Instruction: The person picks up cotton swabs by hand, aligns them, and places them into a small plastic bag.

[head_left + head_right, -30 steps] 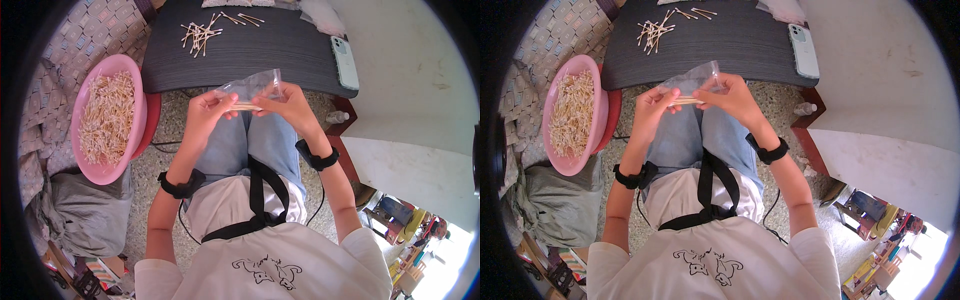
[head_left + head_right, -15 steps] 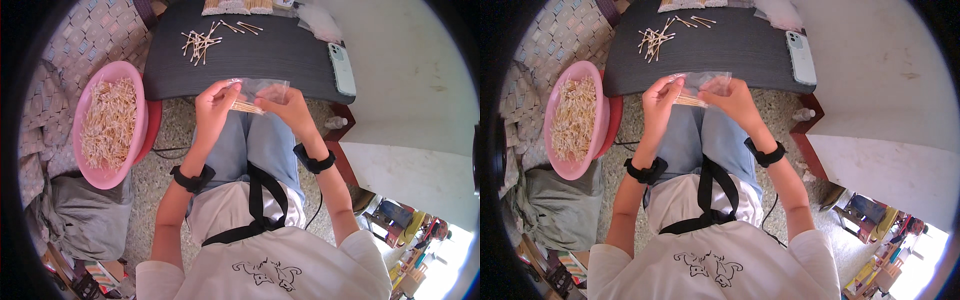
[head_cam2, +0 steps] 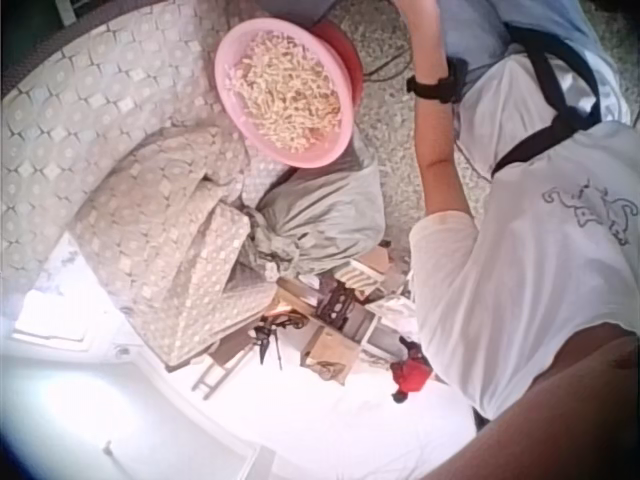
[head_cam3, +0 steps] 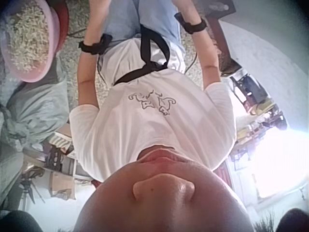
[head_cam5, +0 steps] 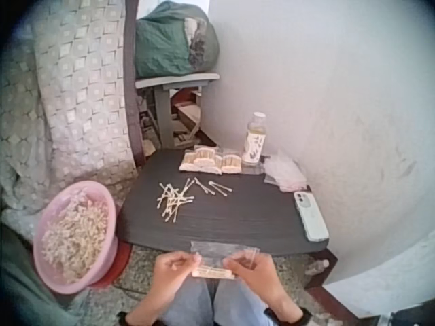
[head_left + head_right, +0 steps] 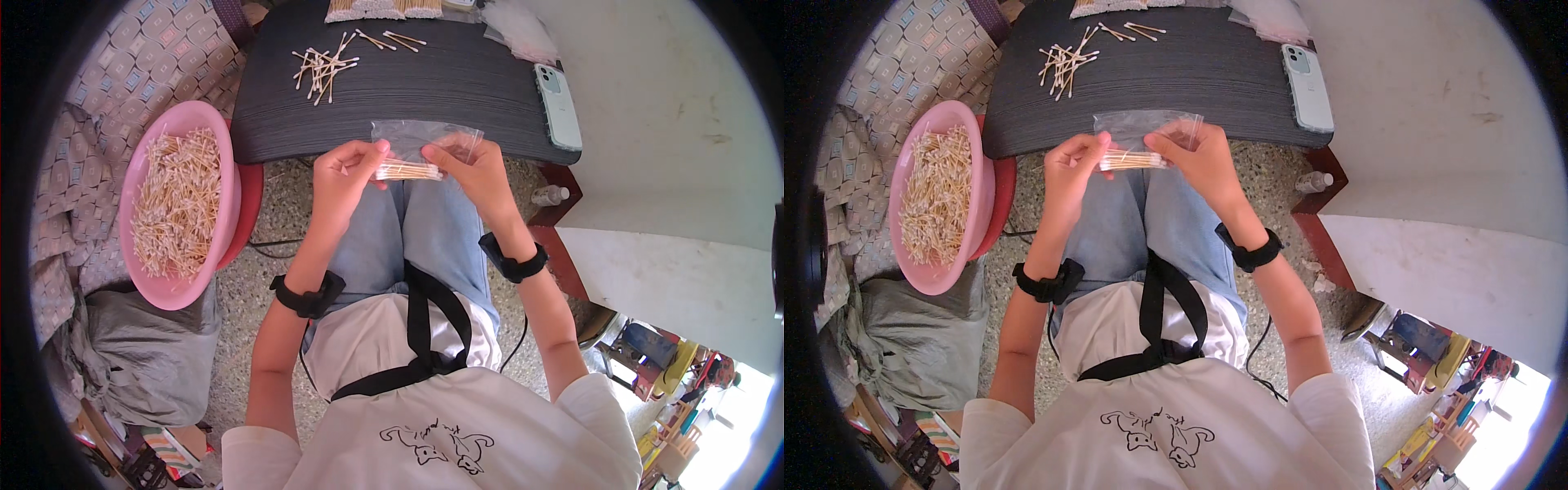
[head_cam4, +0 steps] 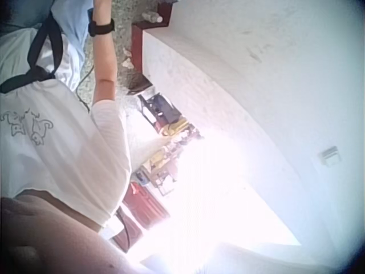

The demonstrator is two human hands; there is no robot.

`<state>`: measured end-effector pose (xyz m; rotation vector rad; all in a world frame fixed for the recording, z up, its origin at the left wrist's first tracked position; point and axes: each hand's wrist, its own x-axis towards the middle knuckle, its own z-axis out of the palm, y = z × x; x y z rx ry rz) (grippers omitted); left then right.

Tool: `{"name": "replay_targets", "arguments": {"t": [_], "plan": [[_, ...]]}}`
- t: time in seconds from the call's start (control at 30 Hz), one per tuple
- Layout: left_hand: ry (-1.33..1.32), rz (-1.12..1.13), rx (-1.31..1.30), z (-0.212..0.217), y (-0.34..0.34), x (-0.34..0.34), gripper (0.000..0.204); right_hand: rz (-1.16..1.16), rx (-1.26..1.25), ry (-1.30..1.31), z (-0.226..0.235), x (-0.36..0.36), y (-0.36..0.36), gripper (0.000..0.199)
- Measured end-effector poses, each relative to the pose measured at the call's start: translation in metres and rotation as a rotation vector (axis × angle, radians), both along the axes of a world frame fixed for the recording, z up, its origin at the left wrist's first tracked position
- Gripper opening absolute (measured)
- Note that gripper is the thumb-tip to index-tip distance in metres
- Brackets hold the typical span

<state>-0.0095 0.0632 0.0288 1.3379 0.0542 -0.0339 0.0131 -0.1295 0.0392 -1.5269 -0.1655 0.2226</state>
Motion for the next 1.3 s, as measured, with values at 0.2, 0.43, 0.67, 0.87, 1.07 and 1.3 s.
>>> {"name": "replay_targets", "arguments": {"t": [0.2,0.43,0.67,0.87,1.07,1.3], "plan": [[-0.108,0.082,0.139,-0.004,-0.001,0.000,0.025,0.044,-0.029,0.023,0.002,-0.004,0.000,0.014],[-0.100,-0.003,0.065,-0.008,-0.005,0.003,0.034,-0.011,-0.091,-0.053,0.008,-0.001,-0.004,0.013],[-0.002,0.037,0.086,-0.009,0.006,0.002,0.036,-0.255,-0.292,-0.079,-0.002,0.063,-0.058,0.019],[0.038,-0.013,0.130,-0.008,0.013,0.002,0.033,-0.465,-0.779,-0.245,-0.011,0.093,-0.079,0.027],[-0.037,0.008,0.148,-0.010,0.016,0.009,0.030,-0.616,-1.019,-0.382,-0.007,0.090,-0.071,0.056],[-0.634,0.384,0.923,-0.018,0.036,0.039,0.025,-0.326,-1.156,-0.945,0.006,0.082,-0.021,0.060]]}}
